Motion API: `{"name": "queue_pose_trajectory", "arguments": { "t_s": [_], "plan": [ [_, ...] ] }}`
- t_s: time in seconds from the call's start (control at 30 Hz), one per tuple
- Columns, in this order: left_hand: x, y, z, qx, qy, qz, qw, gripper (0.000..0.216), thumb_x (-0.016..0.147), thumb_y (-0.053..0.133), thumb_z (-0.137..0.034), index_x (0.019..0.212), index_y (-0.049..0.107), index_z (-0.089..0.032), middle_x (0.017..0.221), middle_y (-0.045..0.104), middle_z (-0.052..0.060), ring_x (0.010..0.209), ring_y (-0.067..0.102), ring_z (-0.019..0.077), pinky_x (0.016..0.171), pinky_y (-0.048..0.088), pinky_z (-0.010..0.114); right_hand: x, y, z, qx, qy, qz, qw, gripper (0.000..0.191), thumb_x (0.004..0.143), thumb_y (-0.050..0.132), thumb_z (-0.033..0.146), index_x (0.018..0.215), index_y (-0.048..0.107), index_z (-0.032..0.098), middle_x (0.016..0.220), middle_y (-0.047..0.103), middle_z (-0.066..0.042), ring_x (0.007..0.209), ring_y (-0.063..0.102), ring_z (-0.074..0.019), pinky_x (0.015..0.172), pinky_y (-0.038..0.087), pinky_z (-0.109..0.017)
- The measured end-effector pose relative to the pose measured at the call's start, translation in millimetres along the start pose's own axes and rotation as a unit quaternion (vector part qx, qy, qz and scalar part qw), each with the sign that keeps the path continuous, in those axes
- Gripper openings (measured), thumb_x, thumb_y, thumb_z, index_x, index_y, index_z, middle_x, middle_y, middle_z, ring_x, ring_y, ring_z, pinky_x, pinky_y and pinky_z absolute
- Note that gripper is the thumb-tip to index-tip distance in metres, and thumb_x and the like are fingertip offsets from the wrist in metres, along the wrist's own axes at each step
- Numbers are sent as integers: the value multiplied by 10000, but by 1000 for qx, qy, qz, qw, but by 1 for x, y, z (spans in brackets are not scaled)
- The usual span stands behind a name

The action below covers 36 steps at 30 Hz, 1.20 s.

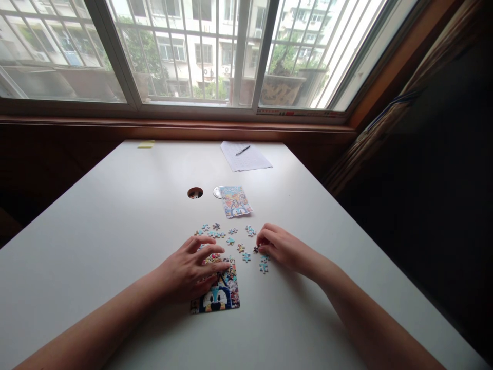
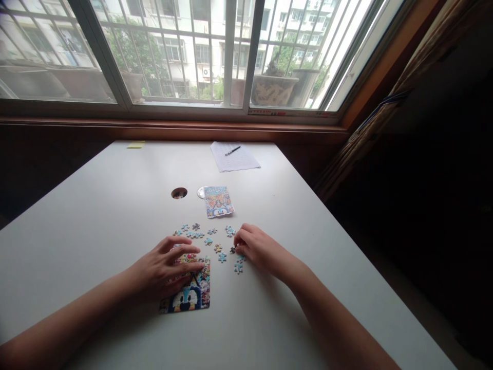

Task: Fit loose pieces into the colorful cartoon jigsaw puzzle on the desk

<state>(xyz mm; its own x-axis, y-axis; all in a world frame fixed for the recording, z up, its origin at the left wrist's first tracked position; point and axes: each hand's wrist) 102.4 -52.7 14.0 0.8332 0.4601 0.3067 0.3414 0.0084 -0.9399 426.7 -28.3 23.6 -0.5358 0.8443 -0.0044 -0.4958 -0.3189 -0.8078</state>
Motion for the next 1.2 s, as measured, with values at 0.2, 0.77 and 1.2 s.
{"name": "queue_pose_trajectory", "arguments": {
  "t_s": [0.2,0.77,1.2],
  "plan": [
    [-1,1,0,-5,4,-10,1000,466,890,670,-234,1338,591,-334,1325,590,54,1267,447,303,1036,482,476,0,0,2,35,-1,-3,999,92,888,601,137,896,642,220,967,663,-37,922,604,-190,821,480,-313],
    [2,2,-3,3,22,-7,1000,474,896,648,-237,1360,578,-308,1298,607,67,1236,463,308,1029,471,471,11,20,31,149,35,-68,986,66,870,664,205,901,720,220,889,711,-5,747,573,-147,703,442,-263],
    [1,1,0,-3,19,-18,1000,395,900,611,-142,1273,613,-273,1236,646,54,1218,481,281,1013,481,433,15,33,43,137,9,-71,988,138,838,666,140,880,749,242,888,729,-10,795,607,-167,754,467,-293]
  ]
}}
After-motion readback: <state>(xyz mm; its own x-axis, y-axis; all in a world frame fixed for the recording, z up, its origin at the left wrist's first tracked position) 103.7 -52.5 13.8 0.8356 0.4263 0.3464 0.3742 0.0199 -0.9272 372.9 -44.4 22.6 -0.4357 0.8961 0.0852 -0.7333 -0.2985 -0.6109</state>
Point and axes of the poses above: each hand's wrist, its own x-axis towards the middle knuckle, its own y-axis out of the palm, z = x × y
